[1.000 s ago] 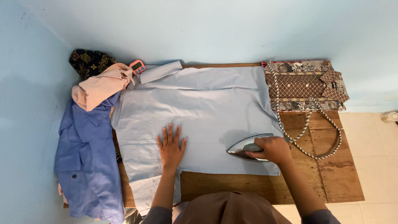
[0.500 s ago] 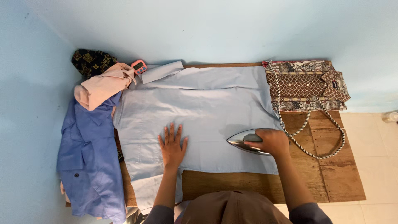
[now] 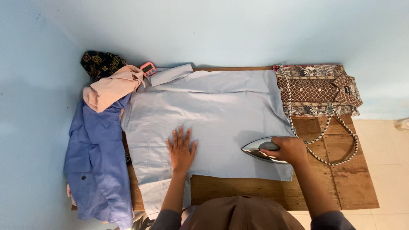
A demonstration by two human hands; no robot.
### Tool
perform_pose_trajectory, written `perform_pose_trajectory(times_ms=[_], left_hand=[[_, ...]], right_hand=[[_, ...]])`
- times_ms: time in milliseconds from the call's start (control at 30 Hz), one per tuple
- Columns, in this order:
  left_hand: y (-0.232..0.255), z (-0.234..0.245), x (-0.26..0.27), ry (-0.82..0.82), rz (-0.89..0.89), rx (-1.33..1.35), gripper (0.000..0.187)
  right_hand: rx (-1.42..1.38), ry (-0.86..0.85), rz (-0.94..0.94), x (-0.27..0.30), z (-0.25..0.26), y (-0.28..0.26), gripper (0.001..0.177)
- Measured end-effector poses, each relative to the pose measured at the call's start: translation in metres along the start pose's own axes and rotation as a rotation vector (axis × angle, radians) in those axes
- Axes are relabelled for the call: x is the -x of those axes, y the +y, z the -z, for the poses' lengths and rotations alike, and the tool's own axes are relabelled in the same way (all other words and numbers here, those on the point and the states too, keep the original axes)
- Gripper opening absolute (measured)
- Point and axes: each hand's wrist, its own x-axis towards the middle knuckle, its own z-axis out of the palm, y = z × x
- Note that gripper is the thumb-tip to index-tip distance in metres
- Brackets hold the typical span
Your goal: The person irons a light blue shirt on a wooden table using a handheld iron. They smooth the fabric with their hands, move the iron across the front and sleeves, and fold the shirt into a neat stack at the end.
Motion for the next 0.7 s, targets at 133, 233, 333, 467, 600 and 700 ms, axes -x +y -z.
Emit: perform_pose_trajectory(times_ms=[133,233,333,467,600,700], left_hand=[[0.0,0.002,0.003,0.016,-0.006,0.005,0.064],[0.001,0.004,0.002,-0.009,0.0,0.011,0.064],[0.0,0.008,0.0,-0.036,0.02,0.003,0.065],[-0.003,0.012,0.004,-0.03,0.031,0.017,0.065],[-0.002,0.01,0.005,-0.016,0.034,0.0,0.066],[-0.003,0.009,0.003,-0.004,0.021,0.002,0.066]], right_hand=[[-0.133,-0.015,0.081,-0.011,-0.004,-0.022,0.056],[-0.153,-0.042,0.272,-0.015,-0.023,-0.069,0.055],[-0.144,-0.091,0.339,-0.007,-0.027,-0.087,0.056],[-0.087,-0.154,0.205,0.009,-0.015,-0.054,0.06],[0.01,-0.159,-0.005,0.021,0.001,-0.017,0.056],[0.006,-0.129,0.035,0.018,-0.002,-0.024,0.059]])
